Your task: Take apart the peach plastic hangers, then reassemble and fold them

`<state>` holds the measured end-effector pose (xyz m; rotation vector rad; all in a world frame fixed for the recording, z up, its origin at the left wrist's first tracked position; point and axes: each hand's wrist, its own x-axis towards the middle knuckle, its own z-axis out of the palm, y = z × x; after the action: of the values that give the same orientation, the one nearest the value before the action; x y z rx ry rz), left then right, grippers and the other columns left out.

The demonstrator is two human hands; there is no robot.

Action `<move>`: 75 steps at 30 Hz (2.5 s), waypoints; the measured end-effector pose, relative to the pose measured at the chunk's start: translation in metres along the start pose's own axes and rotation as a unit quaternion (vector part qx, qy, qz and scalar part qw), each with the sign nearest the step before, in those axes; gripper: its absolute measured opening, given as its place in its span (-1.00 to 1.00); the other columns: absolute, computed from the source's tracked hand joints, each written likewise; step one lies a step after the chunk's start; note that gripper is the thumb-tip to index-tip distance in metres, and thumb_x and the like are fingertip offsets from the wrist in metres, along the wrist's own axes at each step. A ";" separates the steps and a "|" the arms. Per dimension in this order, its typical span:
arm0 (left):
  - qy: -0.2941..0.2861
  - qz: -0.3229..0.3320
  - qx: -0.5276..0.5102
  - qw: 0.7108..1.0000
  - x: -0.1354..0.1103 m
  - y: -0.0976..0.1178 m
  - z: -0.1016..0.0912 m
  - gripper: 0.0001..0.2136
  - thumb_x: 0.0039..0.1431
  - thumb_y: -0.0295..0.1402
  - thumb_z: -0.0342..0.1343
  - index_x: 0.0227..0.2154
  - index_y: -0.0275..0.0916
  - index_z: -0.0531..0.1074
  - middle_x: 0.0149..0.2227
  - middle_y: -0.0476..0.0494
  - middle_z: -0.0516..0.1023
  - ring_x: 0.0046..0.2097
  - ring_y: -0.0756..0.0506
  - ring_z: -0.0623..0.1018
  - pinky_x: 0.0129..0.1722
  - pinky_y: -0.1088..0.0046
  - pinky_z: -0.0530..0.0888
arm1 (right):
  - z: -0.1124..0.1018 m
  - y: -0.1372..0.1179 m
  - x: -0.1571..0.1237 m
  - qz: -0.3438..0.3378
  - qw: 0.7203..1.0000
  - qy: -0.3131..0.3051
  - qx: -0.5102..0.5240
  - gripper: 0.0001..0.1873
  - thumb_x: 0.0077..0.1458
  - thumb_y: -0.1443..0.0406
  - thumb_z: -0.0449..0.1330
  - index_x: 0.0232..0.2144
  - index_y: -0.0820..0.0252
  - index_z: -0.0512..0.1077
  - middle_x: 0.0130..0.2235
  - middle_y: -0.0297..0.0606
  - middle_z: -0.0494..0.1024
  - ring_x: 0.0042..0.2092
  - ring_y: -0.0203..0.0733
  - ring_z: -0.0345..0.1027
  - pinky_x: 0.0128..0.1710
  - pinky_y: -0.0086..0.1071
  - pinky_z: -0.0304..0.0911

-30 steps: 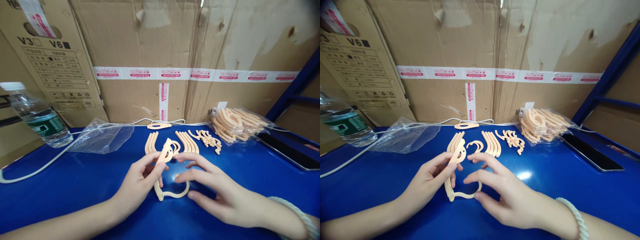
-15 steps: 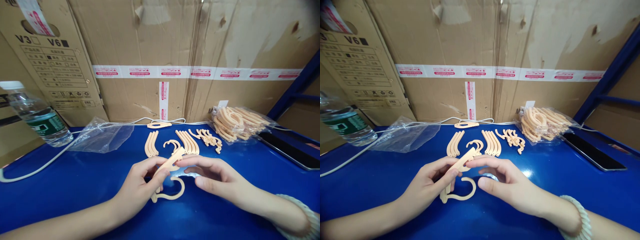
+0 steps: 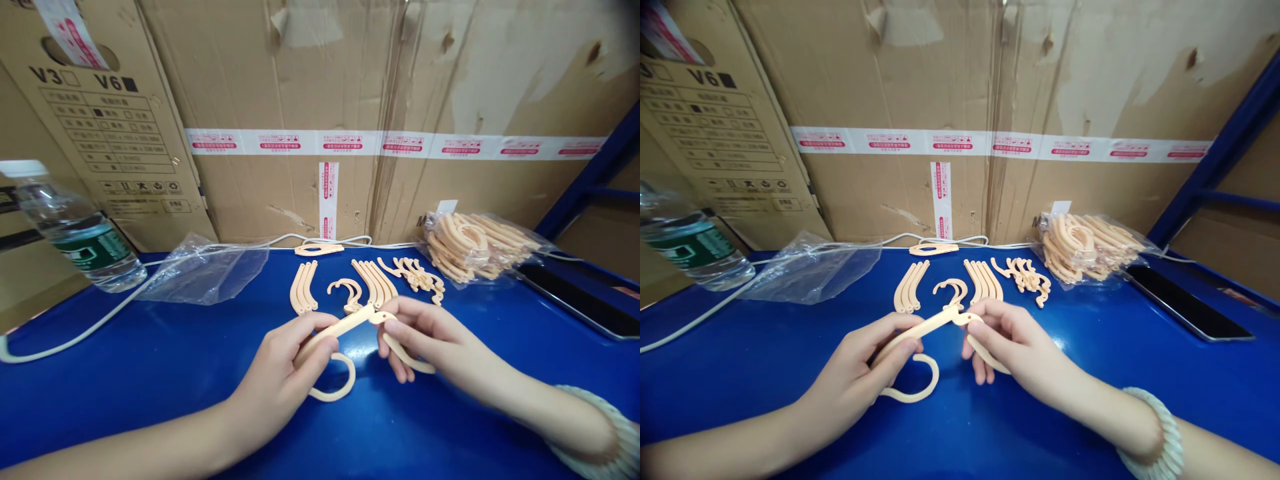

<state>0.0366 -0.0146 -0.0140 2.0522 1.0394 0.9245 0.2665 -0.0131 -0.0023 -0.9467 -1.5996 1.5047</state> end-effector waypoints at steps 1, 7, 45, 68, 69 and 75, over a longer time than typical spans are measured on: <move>0.001 0.026 0.024 0.999 -0.001 -0.002 0.001 -0.83 0.37 -0.32 -0.04 -0.13 -0.17 0.43 -0.27 -0.03 0.53 -0.31 -0.02 0.49 -0.32 0.53 0.40 | 0.001 0.001 0.000 0.014 1.000 -0.020 -0.009 -0.65 0.23 0.03 0.15 -0.29 0.20 0.26 -0.45 -0.36 0.48 -0.58 -0.41 0.33 -0.60 -0.52 0.16; 0.024 0.242 0.302 0.922 -0.004 -0.010 0.002 -0.81 0.39 -0.44 -0.11 -0.02 -0.25 0.32 -0.27 -0.11 0.57 -0.35 -0.07 0.58 -0.41 0.47 0.42 | 0.012 0.008 -0.004 0.089 0.993 -0.077 -0.001 -0.54 0.17 -0.10 0.11 -0.31 0.18 0.24 -0.56 -0.42 0.45 -0.71 -0.44 0.20 -0.74 -0.58 0.02; -0.086 -0.036 0.078 0.993 0.007 0.000 -0.004 -0.61 0.40 -0.15 -0.17 -0.37 -0.20 0.48 -0.53 0.03 0.37 -0.47 -0.02 0.37 -0.43 0.51 0.27 | 0.003 -0.011 -0.011 -0.081 0.959 0.047 -0.266 -0.64 0.32 0.10 0.03 -0.41 0.19 0.40 -0.51 -0.36 0.43 -0.53 -0.35 0.27 -0.55 -0.47 0.12; 0.023 -0.325 -0.438 0.838 0.016 0.002 -0.023 -0.87 0.24 -0.39 0.18 -0.19 -0.29 0.41 -0.39 -0.11 0.57 -0.37 -0.03 0.60 -0.29 0.54 0.47 | -0.147 0.029 0.036 -0.262 0.681 0.138 -0.669 -0.50 -0.07 0.62 -0.04 -0.31 0.20 0.61 -0.21 -0.17 0.67 -0.19 -0.11 0.59 -0.13 -0.24 0.52; 0.034 -0.331 -0.431 0.839 0.016 0.003 -0.023 -0.90 0.28 -0.41 0.13 -0.18 -0.29 0.41 -0.37 -0.13 0.59 -0.34 -0.04 0.62 -0.28 0.53 0.50 | -0.147 0.029 0.036 -0.260 0.681 0.140 -0.670 -0.49 -0.09 0.63 -0.05 -0.31 0.21 0.61 -0.21 -0.16 0.67 -0.19 -0.10 0.59 -0.13 -0.23 0.52; 0.087 -0.328 -0.428 0.838 0.016 0.009 -0.022 -0.93 0.32 -0.47 0.08 -0.18 -0.29 0.41 -0.26 -0.22 0.62 -0.24 -0.10 0.67 -0.22 0.48 0.58 | -0.101 0.011 0.025 -0.312 0.692 0.176 -0.627 -0.62 0.15 0.53 -0.01 -0.12 0.26 0.52 -0.12 -0.05 0.62 -0.11 -0.05 0.54 -0.11 -0.16 0.49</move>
<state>0.0293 0.0002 0.0099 0.7966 1.0435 0.9533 0.3449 0.0565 -0.0085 -1.0371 -2.2355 -0.4307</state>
